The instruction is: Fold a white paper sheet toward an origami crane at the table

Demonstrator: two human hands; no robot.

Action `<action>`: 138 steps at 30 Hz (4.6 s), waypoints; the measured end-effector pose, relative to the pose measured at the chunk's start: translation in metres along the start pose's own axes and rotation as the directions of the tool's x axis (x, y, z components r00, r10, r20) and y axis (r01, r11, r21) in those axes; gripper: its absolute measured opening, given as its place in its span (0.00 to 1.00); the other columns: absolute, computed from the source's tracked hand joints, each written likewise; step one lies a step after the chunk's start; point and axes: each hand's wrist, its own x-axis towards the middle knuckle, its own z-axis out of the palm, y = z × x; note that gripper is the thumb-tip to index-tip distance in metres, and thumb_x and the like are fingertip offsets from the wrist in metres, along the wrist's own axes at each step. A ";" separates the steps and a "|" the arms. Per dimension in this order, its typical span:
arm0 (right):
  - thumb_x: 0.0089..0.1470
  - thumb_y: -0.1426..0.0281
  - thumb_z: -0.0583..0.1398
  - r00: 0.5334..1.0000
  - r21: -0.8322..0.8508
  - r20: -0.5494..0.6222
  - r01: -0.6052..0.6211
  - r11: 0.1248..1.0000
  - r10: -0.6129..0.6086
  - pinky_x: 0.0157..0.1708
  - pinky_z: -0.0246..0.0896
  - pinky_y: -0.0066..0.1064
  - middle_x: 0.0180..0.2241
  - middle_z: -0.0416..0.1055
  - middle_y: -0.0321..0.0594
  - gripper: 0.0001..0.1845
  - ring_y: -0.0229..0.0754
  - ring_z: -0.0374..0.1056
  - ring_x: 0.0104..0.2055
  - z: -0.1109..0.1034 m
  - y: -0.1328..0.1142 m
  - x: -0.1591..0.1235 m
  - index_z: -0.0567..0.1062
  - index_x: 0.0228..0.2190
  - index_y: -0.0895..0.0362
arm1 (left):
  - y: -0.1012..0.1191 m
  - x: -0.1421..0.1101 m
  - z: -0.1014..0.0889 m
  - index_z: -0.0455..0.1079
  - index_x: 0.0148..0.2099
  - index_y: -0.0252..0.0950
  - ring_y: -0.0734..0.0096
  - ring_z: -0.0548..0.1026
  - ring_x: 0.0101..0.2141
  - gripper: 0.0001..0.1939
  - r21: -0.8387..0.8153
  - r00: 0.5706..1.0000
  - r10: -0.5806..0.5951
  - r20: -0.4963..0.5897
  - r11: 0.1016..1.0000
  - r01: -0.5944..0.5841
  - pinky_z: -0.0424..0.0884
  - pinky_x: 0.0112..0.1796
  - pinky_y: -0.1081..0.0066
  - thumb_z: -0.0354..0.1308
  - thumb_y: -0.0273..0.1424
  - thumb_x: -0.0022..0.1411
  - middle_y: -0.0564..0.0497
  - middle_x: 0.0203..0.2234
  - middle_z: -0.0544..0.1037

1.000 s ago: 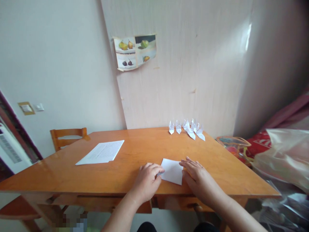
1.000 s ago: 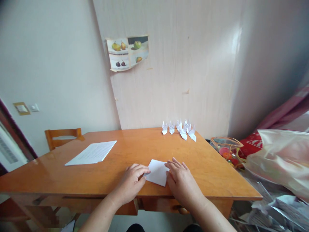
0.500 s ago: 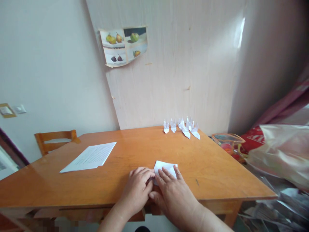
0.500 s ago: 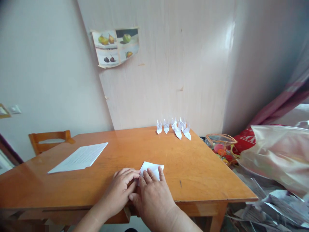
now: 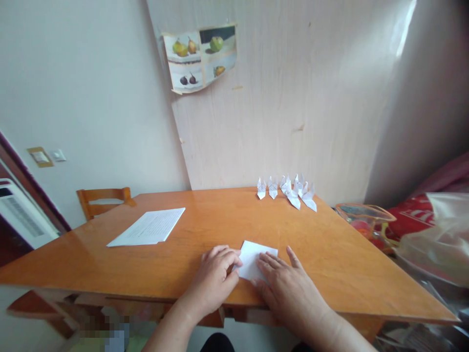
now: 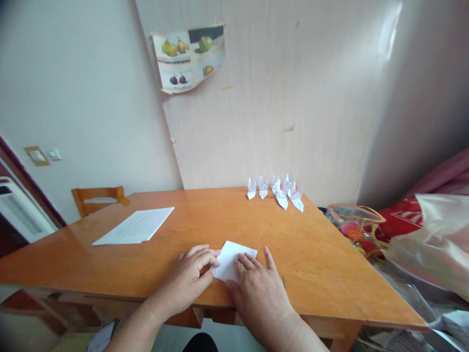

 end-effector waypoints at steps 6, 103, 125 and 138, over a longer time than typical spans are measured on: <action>0.62 0.65 0.55 0.999 -0.030 -0.042 -0.002 1.000 0.001 0.65 0.39 0.58 0.58 0.69 0.48 0.21 0.54 0.63 0.60 0.008 0.004 -0.004 0.72 0.55 0.56 | -0.004 0.000 -0.002 0.74 0.42 0.46 0.58 0.62 0.61 0.13 -0.003 0.998 -0.053 0.039 0.999 0.053 0.58 0.58 0.55 0.50 0.27 0.63 0.57 0.53 0.76; 0.59 0.73 0.52 0.971 -0.099 0.237 0.068 0.993 -0.043 0.62 0.46 0.60 0.57 0.70 0.50 0.22 0.55 0.64 0.60 -0.015 0.013 0.051 0.73 0.53 0.57 | -0.068 0.127 -0.002 0.74 0.42 0.33 0.65 0.76 0.37 0.13 -0.214 1.000 -0.024 -0.003 0.977 0.023 0.70 0.37 0.70 0.51 0.32 0.62 0.47 0.36 0.80; 0.60 0.65 0.52 0.983 0.264 -0.156 -0.048 0.963 0.092 0.38 0.66 0.34 0.36 0.77 0.41 0.15 0.45 0.73 0.39 0.001 0.092 0.122 0.78 0.37 0.55 | -0.068 0.109 0.000 0.77 0.41 0.38 0.65 0.75 0.39 0.13 -0.102 0.979 0.194 0.069 0.977 -0.187 0.68 0.42 0.68 0.53 0.23 0.57 0.50 0.36 0.78; 0.57 0.65 0.53 0.968 0.245 -0.143 -0.168 0.955 0.207 0.41 0.66 0.36 0.40 0.78 0.42 0.16 0.47 0.73 0.43 -0.008 0.101 0.121 0.79 0.40 0.55 | -0.072 0.107 -0.010 0.75 0.37 0.36 0.71 0.74 0.34 0.09 -0.292 0.993 0.025 0.112 0.956 0.009 0.69 0.35 0.73 0.53 0.25 0.57 0.52 0.34 0.78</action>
